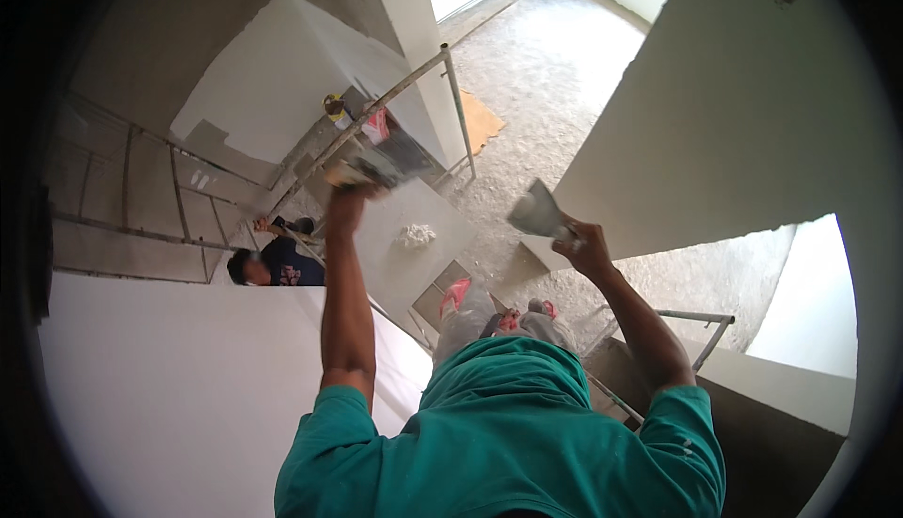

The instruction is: The person applies plaster to a ceiling using a trowel and hawk, smoothing the surface in a stairwell area. The person repeatedly scoops plaster from the hawk and spreads it across the ceiling.

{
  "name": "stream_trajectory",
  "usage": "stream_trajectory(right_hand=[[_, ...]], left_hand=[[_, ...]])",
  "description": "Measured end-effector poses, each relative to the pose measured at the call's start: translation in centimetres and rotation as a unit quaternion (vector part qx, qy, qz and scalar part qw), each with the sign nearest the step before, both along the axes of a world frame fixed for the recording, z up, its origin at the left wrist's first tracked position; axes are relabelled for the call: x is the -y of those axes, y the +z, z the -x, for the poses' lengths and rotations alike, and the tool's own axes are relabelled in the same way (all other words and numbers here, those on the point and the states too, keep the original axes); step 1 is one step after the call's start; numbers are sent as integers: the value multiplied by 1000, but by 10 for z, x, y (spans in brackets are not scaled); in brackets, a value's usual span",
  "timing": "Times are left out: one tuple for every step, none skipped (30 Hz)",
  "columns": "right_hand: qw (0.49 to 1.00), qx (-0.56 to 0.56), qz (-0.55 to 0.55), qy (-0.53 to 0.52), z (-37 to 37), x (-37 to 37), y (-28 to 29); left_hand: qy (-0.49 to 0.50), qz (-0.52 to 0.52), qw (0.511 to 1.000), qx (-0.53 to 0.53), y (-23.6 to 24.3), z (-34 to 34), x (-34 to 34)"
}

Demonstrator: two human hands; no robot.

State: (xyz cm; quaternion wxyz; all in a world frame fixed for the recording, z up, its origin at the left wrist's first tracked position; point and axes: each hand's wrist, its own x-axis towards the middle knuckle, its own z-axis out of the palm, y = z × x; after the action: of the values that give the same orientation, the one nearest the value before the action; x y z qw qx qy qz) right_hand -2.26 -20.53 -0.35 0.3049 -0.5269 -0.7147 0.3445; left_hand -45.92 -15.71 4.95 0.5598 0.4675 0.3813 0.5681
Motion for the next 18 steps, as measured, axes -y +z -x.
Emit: stream_trajectory(right_hand=[[996, -20, -81, -26, -10, 8, -16], [999, -29, -6, -41, -7, 16, -17], [995, -30, 69, -70, -8, 24, -16], [996, -27, 63, -61, -10, 28, -22], [997, -22, 47, -54, -9, 31, -19], [998, -17, 32, -55, -7, 36, -15], [998, -11, 18, -57, -5, 35, -9], [997, -6, 47, -64, -4, 37, -3], [997, -13, 26, -68, -5, 41, -6], [997, -20, 5, -73, -7, 46, -13], [996, -26, -19, -79, -11, 48, -18], [991, -70, 39, -110, -14, 55, -23], [985, -136, 51, -94, -37, 58, -61], [992, -73, 40, -99, -46, 67, -73], [995, -7, 27, -101, -54, 74, -81], [994, 18, -10, -105, -47, 82, -73], [992, 46, -49, -110, -39, 90, -62], [990, 99, -34, -95, -47, 97, -69]], left_hand=[[22, -33, 999, 25, 51, -19, -4], [91, -126, 988, 5, 83, -23, -7], [-1, -181, 983, -18, 140, -40, -9], [-49, -291, 956, 1, 186, -60, -17], [-103, -318, 941, 49, 193, -48, -32], [-65, -328, 942, 40, 202, -49, -30], [-58, -334, 940, 44, 205, -47, -29], [-52, -337, 939, 47, 208, -49, -28], [-77, -336, 936, 63, 205, -44, -29], [-69, -313, 943, 93, 193, -44, -28], [-60, -293, 946, 123, 185, -45, -29], [-20, -246, 954, 169, 154, -48, -28], [54, -155, 980, 110, 112, -51, -35], [86, -54, 991, 81, 66, -48, -38], [114, 47, 990, 63, 23, -42, -40], [100, 94, 986, 89, -17, -43, -22], [89, 141, 979, 117, -57, -45, -4], [68, 189, 969, 147, -97, -54, 11]])
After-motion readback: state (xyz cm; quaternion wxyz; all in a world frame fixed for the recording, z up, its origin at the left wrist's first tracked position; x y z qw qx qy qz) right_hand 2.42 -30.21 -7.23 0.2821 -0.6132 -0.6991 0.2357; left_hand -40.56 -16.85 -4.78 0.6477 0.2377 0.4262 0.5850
